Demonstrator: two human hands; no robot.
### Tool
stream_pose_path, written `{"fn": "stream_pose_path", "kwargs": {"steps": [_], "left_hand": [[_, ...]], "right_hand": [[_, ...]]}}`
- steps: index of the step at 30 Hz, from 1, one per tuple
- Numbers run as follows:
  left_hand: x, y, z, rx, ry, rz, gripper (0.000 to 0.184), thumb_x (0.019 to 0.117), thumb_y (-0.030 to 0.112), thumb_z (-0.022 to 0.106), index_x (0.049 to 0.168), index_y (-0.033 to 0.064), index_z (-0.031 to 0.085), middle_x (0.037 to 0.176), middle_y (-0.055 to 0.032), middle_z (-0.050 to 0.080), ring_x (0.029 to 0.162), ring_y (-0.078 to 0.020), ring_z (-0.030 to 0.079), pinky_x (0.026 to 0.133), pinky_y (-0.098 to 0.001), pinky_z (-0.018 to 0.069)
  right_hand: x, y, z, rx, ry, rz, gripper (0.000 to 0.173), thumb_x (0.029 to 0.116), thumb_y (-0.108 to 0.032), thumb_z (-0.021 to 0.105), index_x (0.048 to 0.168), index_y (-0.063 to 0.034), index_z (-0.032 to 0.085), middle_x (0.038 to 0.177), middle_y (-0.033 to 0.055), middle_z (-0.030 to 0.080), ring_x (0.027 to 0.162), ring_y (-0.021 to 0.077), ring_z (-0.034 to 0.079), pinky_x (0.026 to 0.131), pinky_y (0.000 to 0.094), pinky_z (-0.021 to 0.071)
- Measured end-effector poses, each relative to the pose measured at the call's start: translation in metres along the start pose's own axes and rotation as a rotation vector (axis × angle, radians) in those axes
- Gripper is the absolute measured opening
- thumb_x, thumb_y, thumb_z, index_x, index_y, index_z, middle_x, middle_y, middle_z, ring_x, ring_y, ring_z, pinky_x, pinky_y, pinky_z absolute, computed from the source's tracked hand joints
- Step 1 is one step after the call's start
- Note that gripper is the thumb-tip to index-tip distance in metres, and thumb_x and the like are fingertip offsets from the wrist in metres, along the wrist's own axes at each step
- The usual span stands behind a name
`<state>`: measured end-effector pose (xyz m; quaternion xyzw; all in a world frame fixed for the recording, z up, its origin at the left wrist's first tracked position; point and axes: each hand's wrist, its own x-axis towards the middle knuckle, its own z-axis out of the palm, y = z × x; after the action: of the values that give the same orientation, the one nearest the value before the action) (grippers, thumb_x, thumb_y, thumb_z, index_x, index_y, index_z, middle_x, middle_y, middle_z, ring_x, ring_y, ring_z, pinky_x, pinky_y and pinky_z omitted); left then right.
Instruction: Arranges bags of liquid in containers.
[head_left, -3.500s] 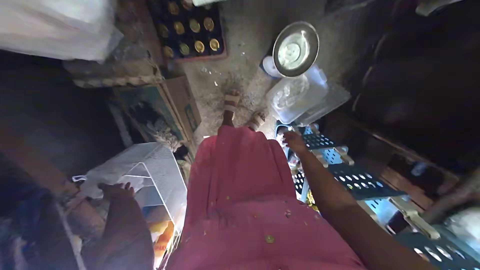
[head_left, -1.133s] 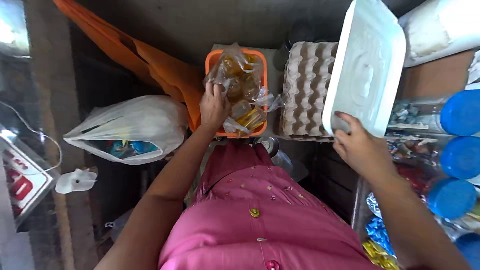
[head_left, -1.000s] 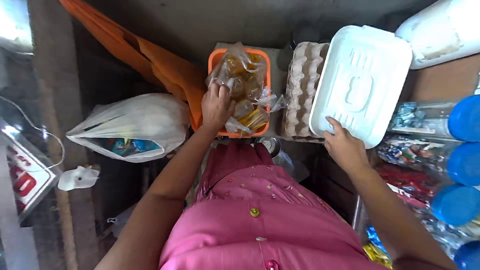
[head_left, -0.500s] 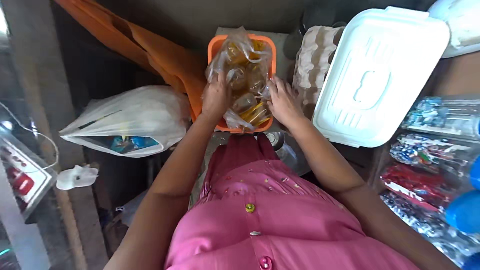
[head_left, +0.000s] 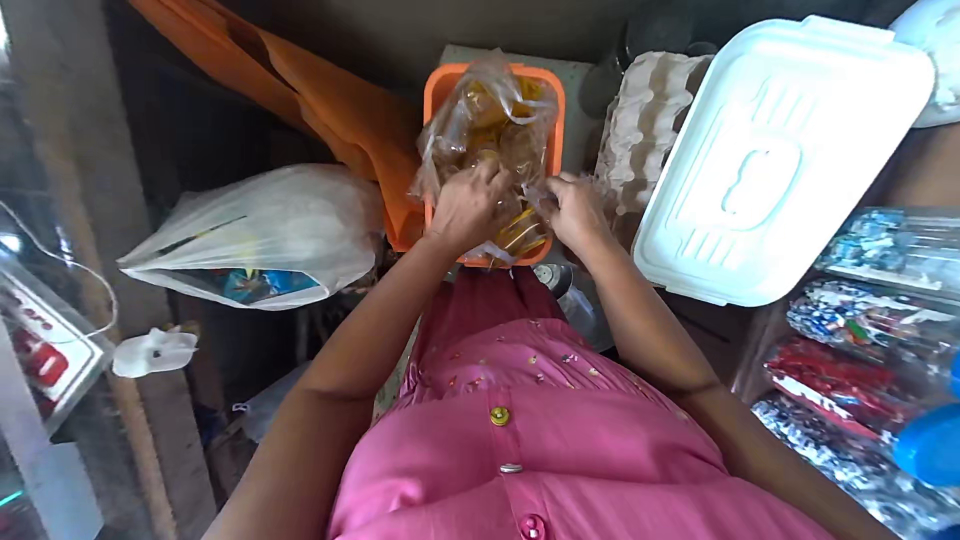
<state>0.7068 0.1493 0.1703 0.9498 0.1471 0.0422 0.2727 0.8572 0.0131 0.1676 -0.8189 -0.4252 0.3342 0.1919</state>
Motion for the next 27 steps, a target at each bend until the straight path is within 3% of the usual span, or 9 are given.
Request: {"fn": "stream_pose_path", "kwargs": {"steps": [2,5,13,15,17,19,21,24,27], "left_hand": [[0.003,0.008,0.010,0.017,-0.118,-0.049,0.048,0.0854,0.032,0.080,0.117,-0.0014,0.066,0.111,-0.0276,0.064,0.101,-0.0461,0.066,0.086,-0.0579,0.0544],[0.012,0.017,0.024,0.020,-0.077,-0.130,0.054,0.0811,0.023,0.081,0.125,-0.0025,0.063,0.112,-0.0289,0.064,0.102,-0.0472,0.066,0.085,-0.0578,0.0540],[0.022,0.008,0.034,0.040,0.066,-0.089,0.018,0.0926,0.003,0.062,0.108,-0.0010,0.070,0.103,-0.0244,0.068,0.091,-0.0441,0.069,0.077,-0.0564,0.0559],[0.021,0.010,0.024,0.003,0.046,-0.162,0.027,0.0920,-0.003,0.056,0.116,-0.0050,0.070,0.112,-0.0269,0.068,0.098,-0.0463,0.069,0.083,-0.0595,0.0544],[0.019,0.012,0.014,-0.058,0.065,-0.243,0.032,0.0912,-0.006,0.055,0.120,-0.0068,0.068,0.122,-0.0286,0.067,0.106,-0.0480,0.067,0.089,-0.0612,0.0522],[0.014,0.012,0.009,-0.095,0.180,-0.254,0.027,0.0945,-0.001,0.055,0.116,-0.0081,0.070,0.119,-0.0289,0.068,0.105,-0.0474,0.068,0.089,-0.0601,0.0525],[0.009,0.012,0.004,-0.130,0.263,-0.270,0.025,0.0979,0.004,0.055,0.113,-0.0078,0.071,0.114,-0.0279,0.070,0.102,-0.0454,0.069,0.089,-0.0582,0.0531],[-0.001,0.017,-0.007,-0.158,0.378,-0.225,0.023,0.1007,0.008,0.053,0.101,-0.0054,0.072,0.104,-0.0257,0.072,0.095,-0.0403,0.070,0.085,-0.0517,0.0542],[-0.010,0.026,-0.022,-0.227,0.509,-0.097,0.026,0.1025,0.009,0.050,0.091,-0.0028,0.070,0.091,-0.0215,0.070,0.089,-0.0314,0.068,0.083,-0.0421,0.0529]], "right_hand": [[-0.004,-0.011,0.000,0.098,0.064,-0.023,0.020,0.0997,-0.008,0.060,0.110,0.0030,0.073,0.109,0.0217,0.070,0.103,0.0350,0.068,0.094,0.0505,0.0534],[-0.006,-0.027,-0.002,0.213,0.163,-0.049,0.018,0.0988,-0.008,0.060,0.102,0.0035,0.073,0.105,0.0200,0.071,0.098,0.0296,0.069,0.091,0.0445,0.0532],[-0.018,0.001,-0.004,0.672,0.092,-0.013,0.034,0.0987,-0.023,0.069,0.124,-0.0009,0.065,0.107,0.0084,0.073,0.089,0.0085,0.072,0.084,0.0274,0.0611],[-0.025,0.012,-0.001,0.591,0.247,-0.044,0.035,0.1002,-0.026,0.066,0.123,0.0000,0.067,0.113,0.0118,0.071,0.090,0.0113,0.071,0.081,0.0282,0.0606],[-0.030,0.024,0.002,0.355,0.347,0.014,0.035,0.0997,-0.025,0.065,0.123,0.0002,0.068,0.130,0.0185,0.063,0.105,0.0209,0.067,0.087,0.0329,0.0572],[-0.034,0.029,0.002,0.129,0.218,0.136,0.037,0.1002,-0.017,0.061,0.134,-0.0008,0.062,0.149,0.0218,0.050,0.124,0.0350,0.060,0.098,0.0463,0.0540],[-0.034,0.027,0.003,-0.088,0.014,0.227,0.043,0.0995,-0.004,0.055,0.143,-0.0064,0.057,0.159,0.0212,0.039,0.112,0.0453,0.065,0.086,0.0590,0.0567],[-0.026,0.018,0.000,-0.236,-0.185,0.305,0.055,0.0978,0.005,0.051,0.151,-0.0102,0.047,0.158,0.0243,0.037,0.102,0.0507,0.067,0.079,0.0643,0.0559],[-0.018,0.013,-0.004,-0.295,-0.292,0.339,0.045,0.0994,0.003,0.054,0.144,0.0016,0.050,0.149,0.0301,0.044,0.107,0.0511,0.065,0.084,0.0629,0.0563]]}}
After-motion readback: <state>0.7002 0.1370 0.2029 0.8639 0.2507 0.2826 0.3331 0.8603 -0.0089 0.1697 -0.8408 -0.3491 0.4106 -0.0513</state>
